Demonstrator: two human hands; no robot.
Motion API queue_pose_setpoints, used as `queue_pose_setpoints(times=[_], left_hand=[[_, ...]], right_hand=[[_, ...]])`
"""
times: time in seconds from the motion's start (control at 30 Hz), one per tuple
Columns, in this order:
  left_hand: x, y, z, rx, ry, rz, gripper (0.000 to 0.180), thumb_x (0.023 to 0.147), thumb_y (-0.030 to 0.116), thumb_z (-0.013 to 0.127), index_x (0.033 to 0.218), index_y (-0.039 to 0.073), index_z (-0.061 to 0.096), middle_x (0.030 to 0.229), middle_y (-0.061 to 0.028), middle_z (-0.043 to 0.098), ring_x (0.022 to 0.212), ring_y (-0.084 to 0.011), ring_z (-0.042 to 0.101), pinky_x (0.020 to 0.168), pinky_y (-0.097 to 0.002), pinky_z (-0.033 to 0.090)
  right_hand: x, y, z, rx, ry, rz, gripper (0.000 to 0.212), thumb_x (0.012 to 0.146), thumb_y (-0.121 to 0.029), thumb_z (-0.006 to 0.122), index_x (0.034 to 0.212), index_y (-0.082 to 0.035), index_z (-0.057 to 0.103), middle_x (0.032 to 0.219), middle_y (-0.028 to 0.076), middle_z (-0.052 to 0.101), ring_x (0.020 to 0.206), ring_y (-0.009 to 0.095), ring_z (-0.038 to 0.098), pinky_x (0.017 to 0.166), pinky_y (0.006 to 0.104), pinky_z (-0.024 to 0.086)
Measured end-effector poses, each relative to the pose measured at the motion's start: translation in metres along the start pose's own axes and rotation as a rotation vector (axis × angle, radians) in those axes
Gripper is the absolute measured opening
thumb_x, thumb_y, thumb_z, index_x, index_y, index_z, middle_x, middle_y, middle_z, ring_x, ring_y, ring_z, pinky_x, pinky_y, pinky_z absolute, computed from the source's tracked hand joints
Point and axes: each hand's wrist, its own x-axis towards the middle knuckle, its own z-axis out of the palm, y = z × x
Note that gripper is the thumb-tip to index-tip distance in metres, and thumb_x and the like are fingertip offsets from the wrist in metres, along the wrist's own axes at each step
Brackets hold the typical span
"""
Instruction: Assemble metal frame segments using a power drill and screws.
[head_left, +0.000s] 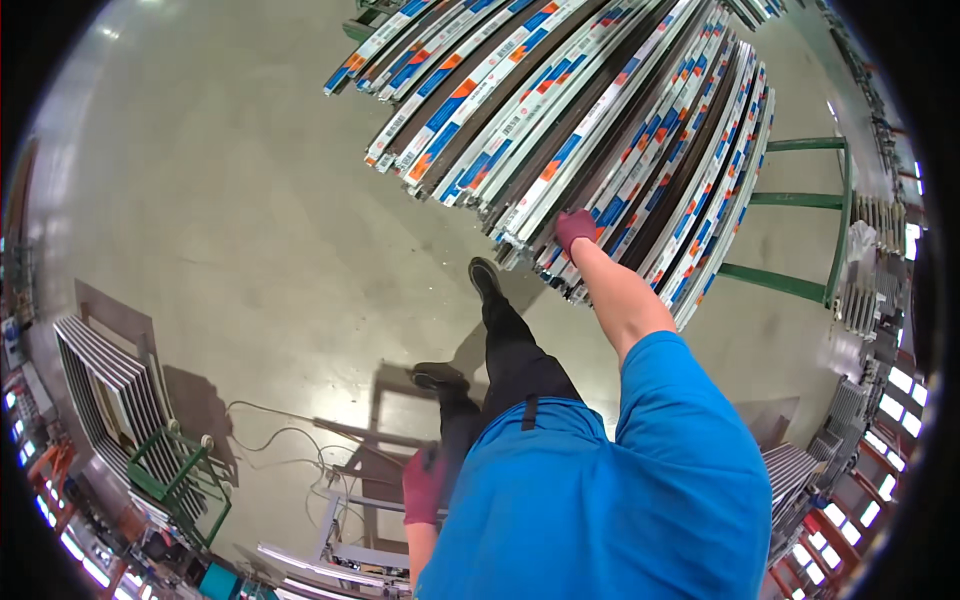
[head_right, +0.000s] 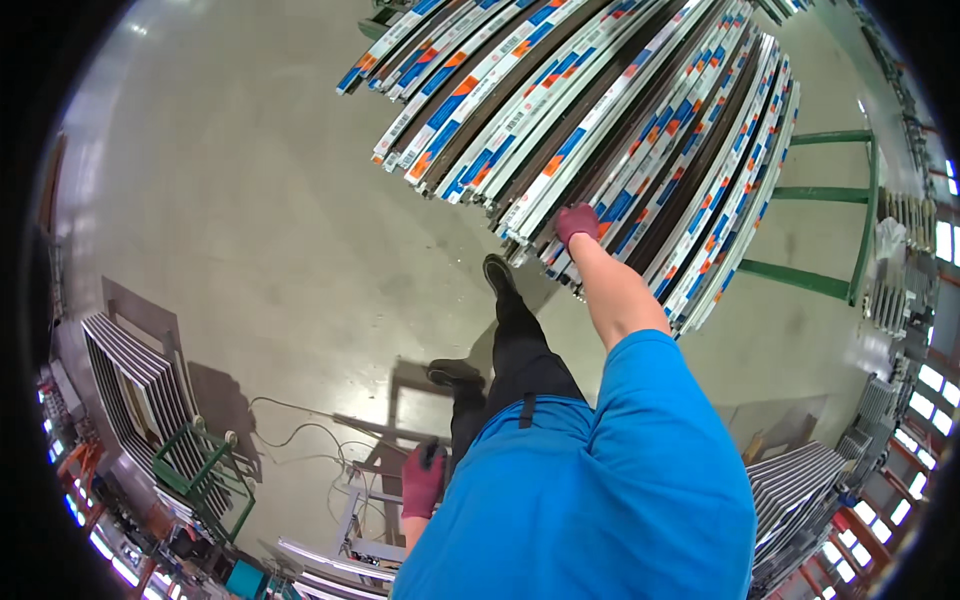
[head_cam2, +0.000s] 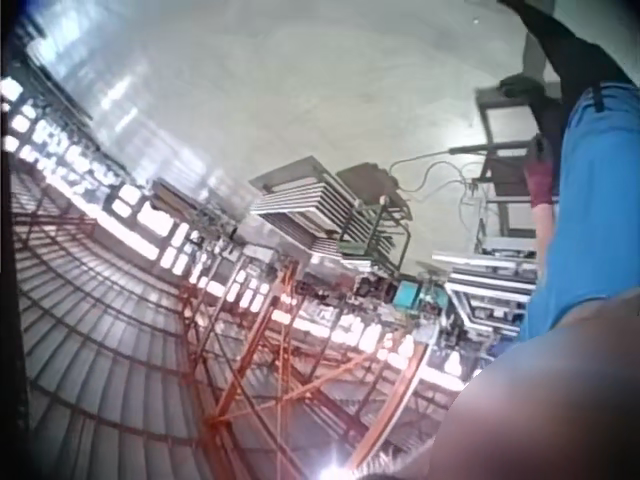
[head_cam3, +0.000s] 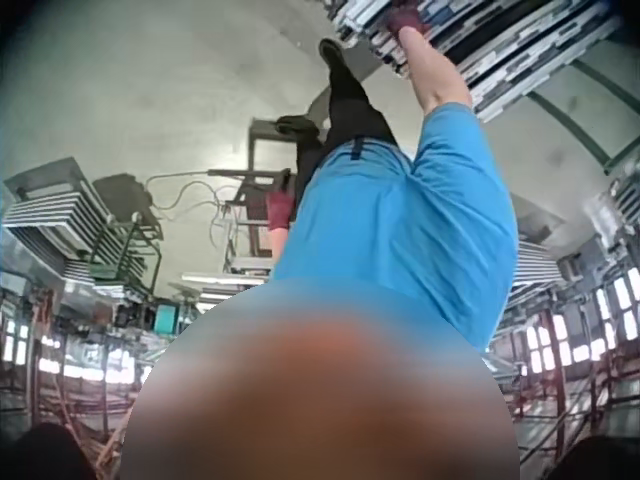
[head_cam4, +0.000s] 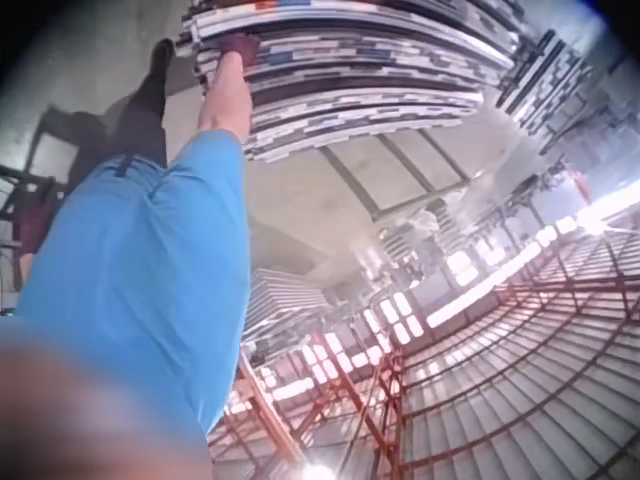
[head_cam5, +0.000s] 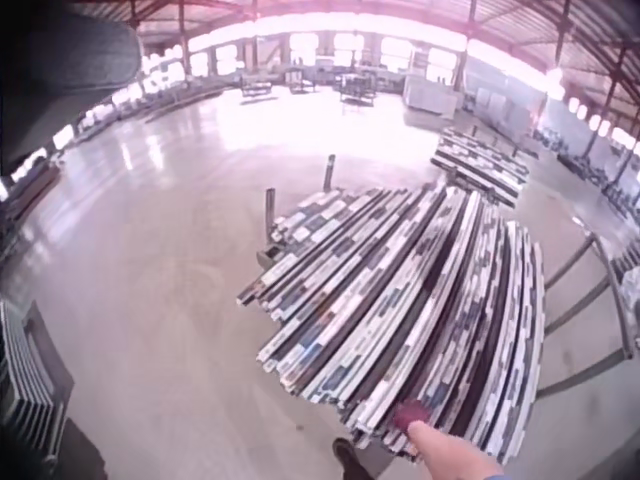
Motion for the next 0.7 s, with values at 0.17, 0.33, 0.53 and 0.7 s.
queue_pose_setpoints(times=[0.17, 0.33, 0.53, 0.7], left_hand=[[0.004, 0.055, 0.000, -0.075, 0.018, 0.005, 0.037, 0.099, 0.024, 0.069, 0.128, 0.001, 0.068, 0.120, -0.0209, 0.073, 0.110, -0.0315, 0.072, 0.095, -0.0408, 0.055], [0.000, 0.083, -0.011, -0.242, 0.114, 0.001, 0.036, 0.100, 0.023, 0.067, 0.128, 0.001, 0.068, 0.116, -0.0182, 0.073, 0.107, -0.0295, 0.072, 0.093, -0.0391, 0.055], [-0.035, 0.116, -0.018, -0.112, 0.344, 0.418, 0.039, 0.096, 0.022, 0.071, 0.129, 0.002, 0.066, 0.116, -0.0174, 0.072, 0.105, -0.0329, 0.071, 0.089, -0.0414, 0.056], [-0.106, 0.133, -0.015, -0.052, 0.488, 0.712, 0.040, 0.093, 0.021, 0.075, 0.130, 0.006, 0.067, 0.115, -0.0152, 0.072, 0.100, -0.0345, 0.070, 0.088, -0.0412, 0.056]], right_hand=[[-0.015, 0.041, -0.037, 0.399, 0.019, -0.163, 0.036, 0.095, -0.032, 0.066, 0.114, -0.002, 0.074, 0.092, 0.017, 0.076, 0.080, 0.032, 0.074, 0.070, 0.0416, 0.058], [-0.089, -0.008, -0.185, 1.160, -0.378, -0.141, 0.025, 0.100, -0.021, 0.067, 0.116, -0.002, 0.070, 0.089, 0.004, 0.072, 0.070, 0.017, 0.070, 0.056, 0.0313, 0.054], [-0.164, -0.044, -0.214, 1.508, -0.700, -0.371, 0.017, 0.099, -0.025, 0.066, 0.098, -0.008, 0.068, 0.086, 0.008, 0.070, 0.076, 0.019, 0.067, 0.067, 0.0356, 0.054], [-0.257, -0.045, -0.212, 1.324, -0.633, -0.744, 0.010, 0.098, -0.020, 0.068, 0.105, -0.013, 0.068, 0.092, 0.002, 0.070, 0.082, 0.016, 0.064, 0.066, 0.0348, 0.049]])
